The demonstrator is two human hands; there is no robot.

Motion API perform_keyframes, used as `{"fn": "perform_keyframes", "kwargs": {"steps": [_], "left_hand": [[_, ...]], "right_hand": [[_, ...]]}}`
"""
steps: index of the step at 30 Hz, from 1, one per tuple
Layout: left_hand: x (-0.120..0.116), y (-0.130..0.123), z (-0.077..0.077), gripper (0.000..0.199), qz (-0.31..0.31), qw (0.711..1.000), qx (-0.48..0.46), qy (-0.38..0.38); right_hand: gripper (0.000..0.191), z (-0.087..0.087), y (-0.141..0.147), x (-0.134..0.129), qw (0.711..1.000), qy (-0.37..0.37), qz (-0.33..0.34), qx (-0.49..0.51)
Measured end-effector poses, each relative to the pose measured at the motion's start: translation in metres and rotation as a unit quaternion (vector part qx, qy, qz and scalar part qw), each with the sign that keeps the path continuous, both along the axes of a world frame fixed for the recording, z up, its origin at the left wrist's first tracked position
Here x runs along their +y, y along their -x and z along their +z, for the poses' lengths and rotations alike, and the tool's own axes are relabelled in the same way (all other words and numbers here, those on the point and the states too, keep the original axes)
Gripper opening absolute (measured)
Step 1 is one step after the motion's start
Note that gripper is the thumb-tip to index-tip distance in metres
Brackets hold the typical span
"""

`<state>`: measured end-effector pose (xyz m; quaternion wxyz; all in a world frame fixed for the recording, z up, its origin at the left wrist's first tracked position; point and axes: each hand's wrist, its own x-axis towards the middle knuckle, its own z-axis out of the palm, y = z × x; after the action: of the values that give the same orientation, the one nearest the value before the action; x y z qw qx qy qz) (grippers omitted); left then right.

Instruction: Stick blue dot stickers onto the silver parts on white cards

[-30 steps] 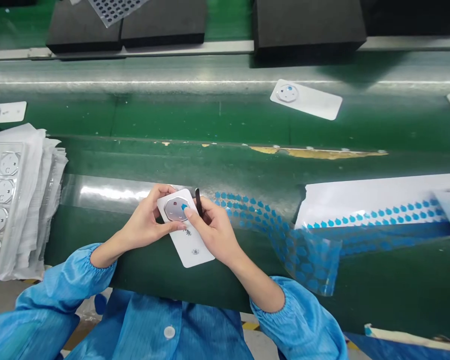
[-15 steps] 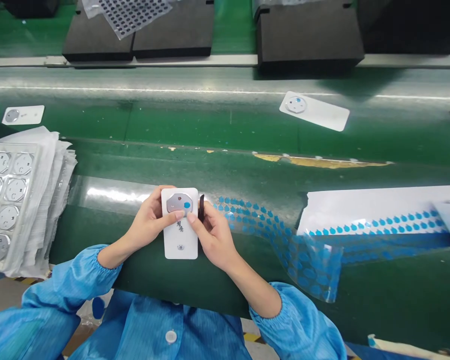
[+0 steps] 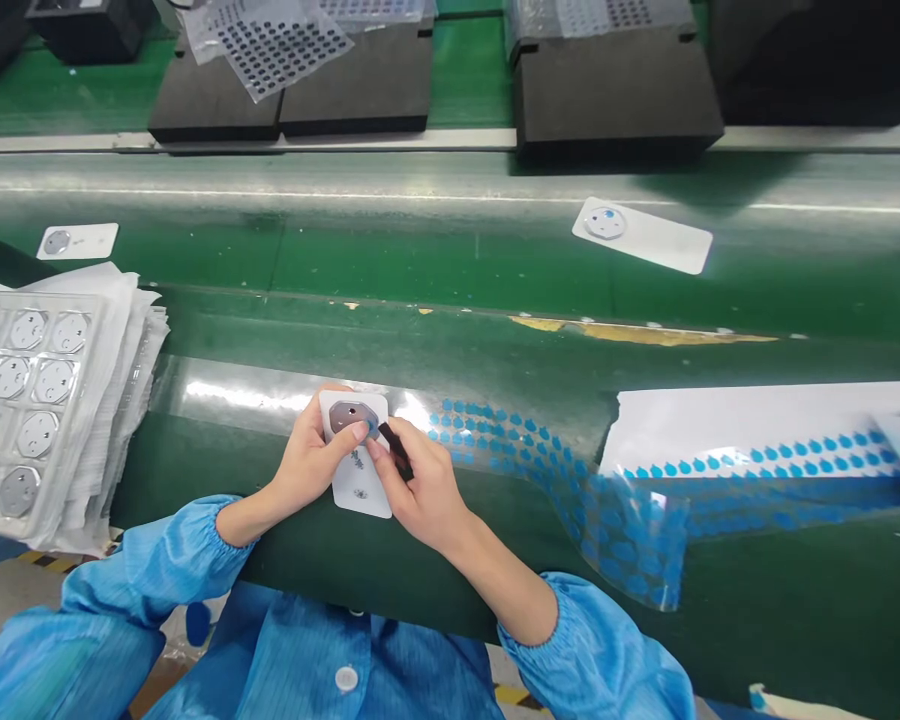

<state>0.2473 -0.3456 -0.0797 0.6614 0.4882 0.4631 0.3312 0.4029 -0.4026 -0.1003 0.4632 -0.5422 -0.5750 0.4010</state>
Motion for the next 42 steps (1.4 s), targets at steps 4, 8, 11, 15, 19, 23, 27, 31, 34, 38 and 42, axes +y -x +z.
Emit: {"fn": "perform_keyframes", "kwargs": {"steps": [4, 8, 11, 15, 19, 23, 27, 31, 34, 38, 42], "left_hand": [[0.000, 0.001, 0.000, 0.036, -0.008, 1.000, 0.010, 0.001], [-0.001, 0.001, 0.000, 0.034, 0.000, 1.000, 0.002, -0.004], [0.001, 0.003, -0.003, 0.033, 0.048, 0.999, -0.001, -0.017], [0.007, 0.009, -0.006, 0.032, 0.151, 0.988, -0.042, -0.016], [0.011, 0.008, -0.004, 0.044, 0.120, 0.983, -0.138, 0.025], [0.011, 0.004, 0.001, 0.050, 0.095, 0.980, -0.163, 0.070], [0.016, 0.007, 0.004, 0.042, 0.129, 0.977, -0.137, 0.098], [0.031, 0.015, 0.003, 0.043, 0.217, 0.961, -0.147, 0.086], [0.043, 0.019, 0.000, 0.053, 0.213, 0.960, -0.161, 0.087], [0.063, 0.028, -0.003, 0.070, 0.152, 0.977, -0.147, -0.008], [0.113, 0.052, 0.008, 0.044, 0.123, 0.971, 0.098, -0.178]], "right_hand": [[0.020, -0.001, 0.000, 0.000, 1.000, 0.001, -0.003, 0.005], [0.012, 0.001, -0.001, 0.001, 1.000, -0.021, 0.004, 0.008], [0.012, 0.004, 0.000, 0.002, 1.000, -0.015, 0.024, 0.010], [0.016, 0.005, 0.003, 0.000, 0.996, 0.026, 0.066, 0.056], [0.018, 0.001, 0.007, -0.002, 0.992, 0.048, 0.070, 0.088], [0.015, -0.002, 0.008, -0.001, 0.994, 0.024, 0.068, 0.081], [0.016, -0.005, 0.007, 0.000, 0.995, 0.011, 0.069, 0.077], [0.029, -0.008, 0.009, 0.000, 0.990, 0.055, 0.087, 0.100], [0.036, -0.008, 0.010, 0.003, 0.981, 0.110, 0.077, 0.136], [0.043, -0.003, -0.006, 0.028, 0.982, 0.097, -0.055, 0.156], [0.046, 0.006, -0.046, 0.083, 0.963, 0.031, -0.221, 0.153]]}}
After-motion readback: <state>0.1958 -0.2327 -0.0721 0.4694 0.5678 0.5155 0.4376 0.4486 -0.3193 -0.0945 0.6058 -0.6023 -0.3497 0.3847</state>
